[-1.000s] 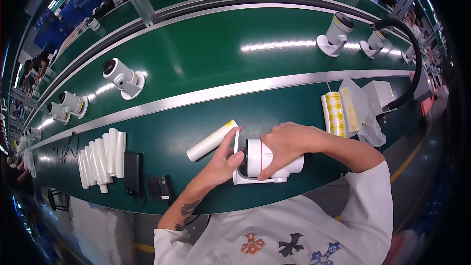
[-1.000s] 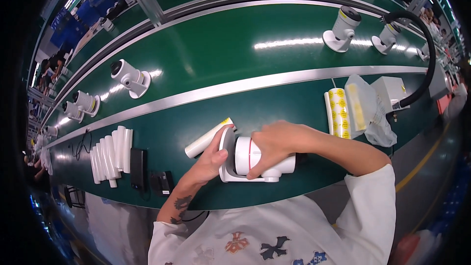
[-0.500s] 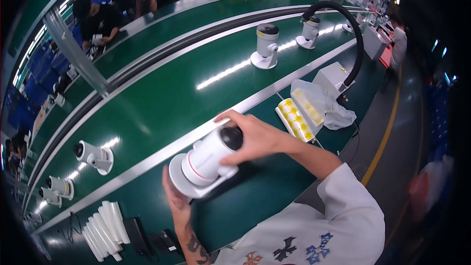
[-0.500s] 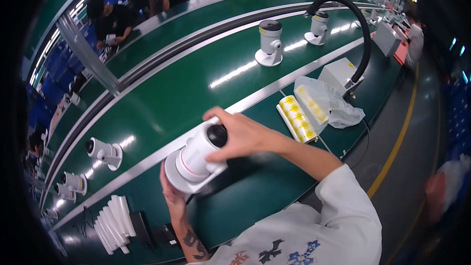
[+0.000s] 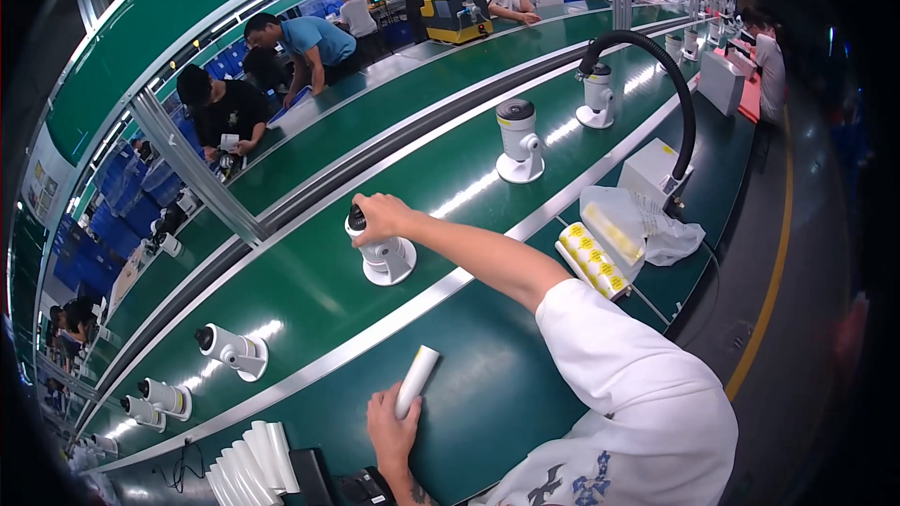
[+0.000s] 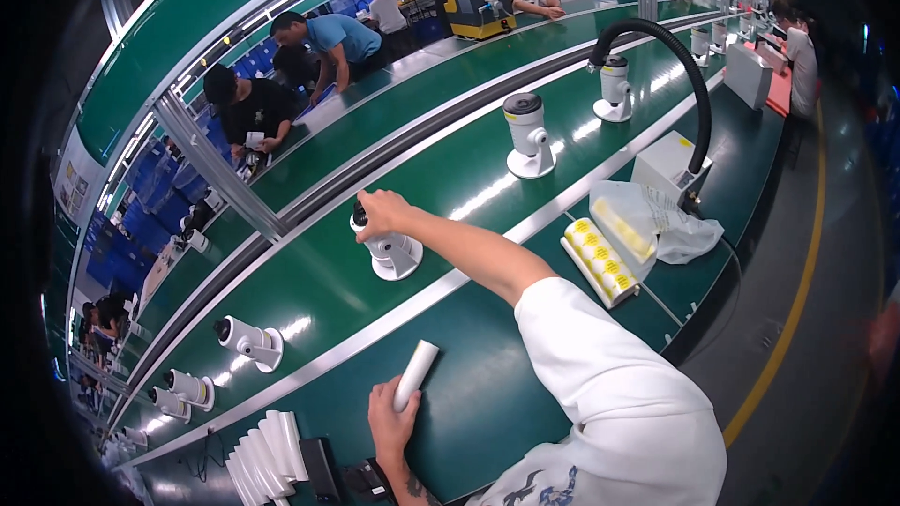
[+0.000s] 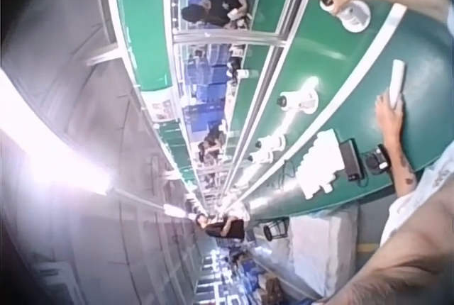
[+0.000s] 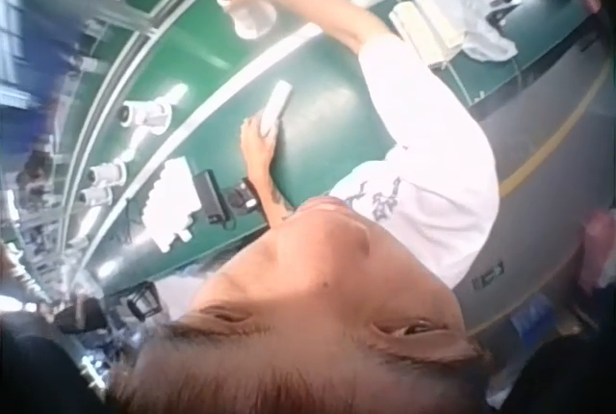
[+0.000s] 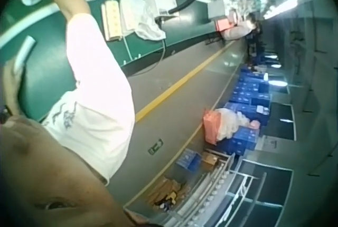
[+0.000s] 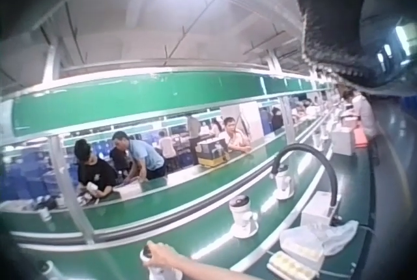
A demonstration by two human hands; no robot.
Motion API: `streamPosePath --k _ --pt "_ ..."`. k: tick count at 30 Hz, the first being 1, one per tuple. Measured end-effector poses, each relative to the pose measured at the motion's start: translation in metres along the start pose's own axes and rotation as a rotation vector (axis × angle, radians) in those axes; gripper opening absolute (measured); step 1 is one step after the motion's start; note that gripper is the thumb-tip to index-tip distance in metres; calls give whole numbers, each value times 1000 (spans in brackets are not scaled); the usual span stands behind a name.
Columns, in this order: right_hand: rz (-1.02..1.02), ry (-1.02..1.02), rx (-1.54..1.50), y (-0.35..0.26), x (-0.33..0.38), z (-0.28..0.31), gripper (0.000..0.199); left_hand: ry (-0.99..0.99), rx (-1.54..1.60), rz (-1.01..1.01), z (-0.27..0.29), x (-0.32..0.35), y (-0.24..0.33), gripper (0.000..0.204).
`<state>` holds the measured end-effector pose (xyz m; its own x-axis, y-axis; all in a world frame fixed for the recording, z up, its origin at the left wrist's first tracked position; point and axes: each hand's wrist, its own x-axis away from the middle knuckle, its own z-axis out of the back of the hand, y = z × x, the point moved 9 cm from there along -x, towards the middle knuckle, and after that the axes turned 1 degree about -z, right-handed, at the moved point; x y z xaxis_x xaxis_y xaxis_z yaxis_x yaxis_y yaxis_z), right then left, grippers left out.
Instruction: Applying circular yellow labels to the bottom of electronic device housings on an assembly line.
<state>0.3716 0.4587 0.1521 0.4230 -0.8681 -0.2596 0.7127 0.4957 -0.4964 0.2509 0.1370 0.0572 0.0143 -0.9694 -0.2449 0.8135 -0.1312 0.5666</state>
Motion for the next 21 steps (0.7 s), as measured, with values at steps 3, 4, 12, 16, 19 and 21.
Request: streamPosePath --k 3,4,12,16,19,21 --pt "81 60 -199 -3 10 -2 93 91 174 95 11 -3 -7 41" --pt "94 220 -242 6 14 9 93 94 179 99 9 -4 -11 41" --pt "-766 1169 -83 210 150 139 71 217 498 227 -10 -17 -29 46" --pt "-840 854 -136 300 153 129 74 257 693 183 -31 -27 -42 35" --pt "-820 713 -136 304 143 120 67 280 739 162 -35 -24 -51 32" --pt "-844 712 -79 294 147 125 60 289 734 171 -34 -23 -51 33"
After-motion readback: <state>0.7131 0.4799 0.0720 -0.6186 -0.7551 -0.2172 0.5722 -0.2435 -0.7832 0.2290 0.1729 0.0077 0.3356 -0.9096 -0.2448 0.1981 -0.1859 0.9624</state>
